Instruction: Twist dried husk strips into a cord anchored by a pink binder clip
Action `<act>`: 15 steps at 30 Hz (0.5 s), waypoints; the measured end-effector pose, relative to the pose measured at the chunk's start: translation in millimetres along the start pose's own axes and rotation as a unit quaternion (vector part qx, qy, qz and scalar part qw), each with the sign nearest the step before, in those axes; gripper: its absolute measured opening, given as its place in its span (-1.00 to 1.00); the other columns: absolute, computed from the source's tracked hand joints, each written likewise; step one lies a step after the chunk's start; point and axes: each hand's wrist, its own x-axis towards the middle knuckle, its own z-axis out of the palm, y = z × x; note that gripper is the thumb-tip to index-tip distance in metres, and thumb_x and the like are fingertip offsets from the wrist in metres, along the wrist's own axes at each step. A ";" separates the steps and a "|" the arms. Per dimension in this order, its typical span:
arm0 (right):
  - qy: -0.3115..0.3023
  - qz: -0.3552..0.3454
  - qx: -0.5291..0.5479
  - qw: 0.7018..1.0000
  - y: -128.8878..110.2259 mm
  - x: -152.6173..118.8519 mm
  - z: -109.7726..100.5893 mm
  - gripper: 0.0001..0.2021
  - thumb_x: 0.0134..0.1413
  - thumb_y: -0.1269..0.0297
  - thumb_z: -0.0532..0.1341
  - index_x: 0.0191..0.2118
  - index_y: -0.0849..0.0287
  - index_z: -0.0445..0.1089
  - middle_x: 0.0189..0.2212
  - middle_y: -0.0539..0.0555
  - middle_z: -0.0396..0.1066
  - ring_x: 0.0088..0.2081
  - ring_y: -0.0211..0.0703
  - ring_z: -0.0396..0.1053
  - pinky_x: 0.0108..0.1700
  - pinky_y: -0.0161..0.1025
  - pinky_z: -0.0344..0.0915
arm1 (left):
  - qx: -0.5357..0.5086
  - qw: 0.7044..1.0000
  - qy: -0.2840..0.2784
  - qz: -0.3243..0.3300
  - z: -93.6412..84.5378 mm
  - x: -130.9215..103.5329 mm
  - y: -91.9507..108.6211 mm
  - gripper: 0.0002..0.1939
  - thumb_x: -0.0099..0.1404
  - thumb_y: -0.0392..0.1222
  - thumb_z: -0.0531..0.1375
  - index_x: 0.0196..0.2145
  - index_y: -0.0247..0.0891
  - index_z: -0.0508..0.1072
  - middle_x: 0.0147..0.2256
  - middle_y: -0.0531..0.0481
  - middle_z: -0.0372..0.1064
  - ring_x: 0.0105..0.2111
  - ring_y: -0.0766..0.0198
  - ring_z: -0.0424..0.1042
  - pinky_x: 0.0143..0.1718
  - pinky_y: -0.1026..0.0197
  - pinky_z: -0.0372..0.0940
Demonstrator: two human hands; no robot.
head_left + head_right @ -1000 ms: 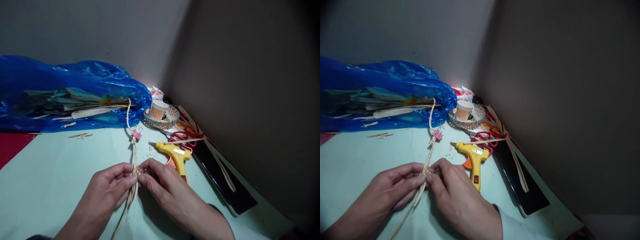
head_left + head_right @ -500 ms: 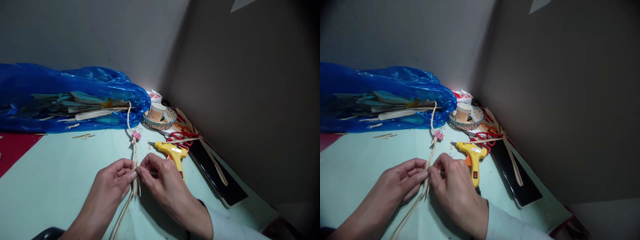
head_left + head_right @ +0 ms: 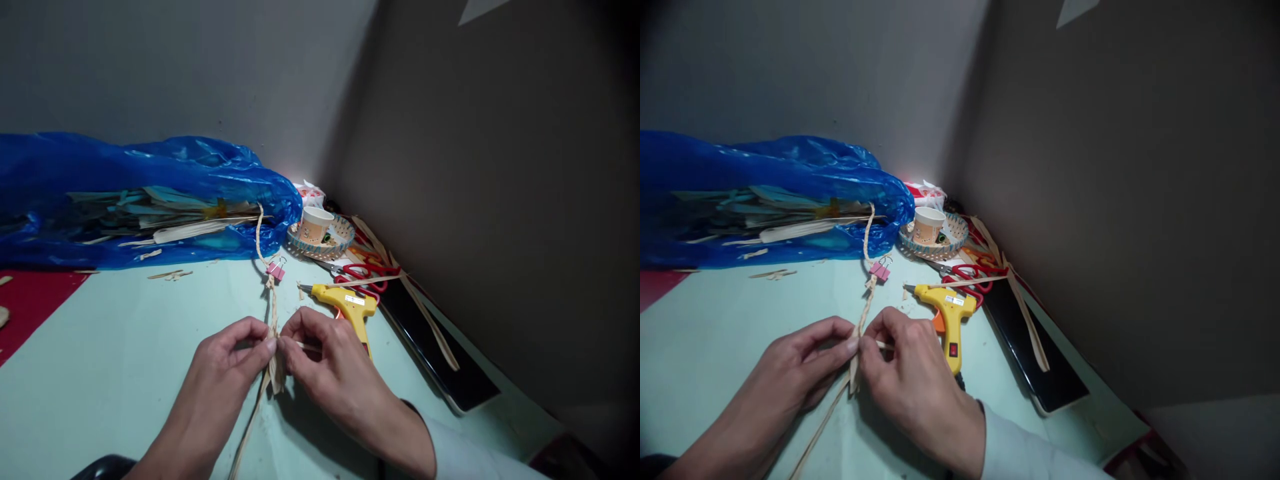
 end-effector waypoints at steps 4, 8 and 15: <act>0.000 -0.024 -0.025 0.999 2.8 -6.2 0.6 -0.83 0.23 0.31 0.07 -0.37 0.20 0.32 -0.53 -0.02 0.35 -0.50 -0.30 0.25 -0.47 -0.35 0.09 | -0.040 0.998 0.000 -0.053 3.0 -2.7 -1.9 -0.81 0.02 -0.14 0.32 -0.48 -0.27 0.42 -0.65 0.20 0.18 -0.71 0.56 -0.10 -0.67 0.42 -0.25; 0.015 -0.051 -0.085 0.995 6.5 -14.0 3.3 -0.82 0.23 0.28 0.06 -0.39 0.18 0.30 -0.56 -0.03 0.32 -0.53 -0.29 0.23 -0.48 -0.35 0.09 | -0.047 0.997 -0.010 -0.065 3.6 -3.2 -1.4 -0.78 0.05 -0.08 0.31 -0.51 -0.31 0.45 -0.65 0.17 0.19 -0.73 0.58 -0.17 -0.68 0.40 -0.31; 0.110 -0.293 -0.232 0.921 10.3 -20.9 12.0 -0.78 0.20 0.46 0.02 -0.48 0.20 0.21 -0.65 -0.06 0.17 -0.62 -0.32 0.09 -0.55 -0.30 -0.04 | -0.048 0.995 0.043 -0.079 6.5 -8.1 4.6 -0.86 0.02 -0.17 0.32 -0.59 -0.25 0.49 -0.62 0.12 0.27 -0.47 0.35 0.33 -0.46 0.41 0.20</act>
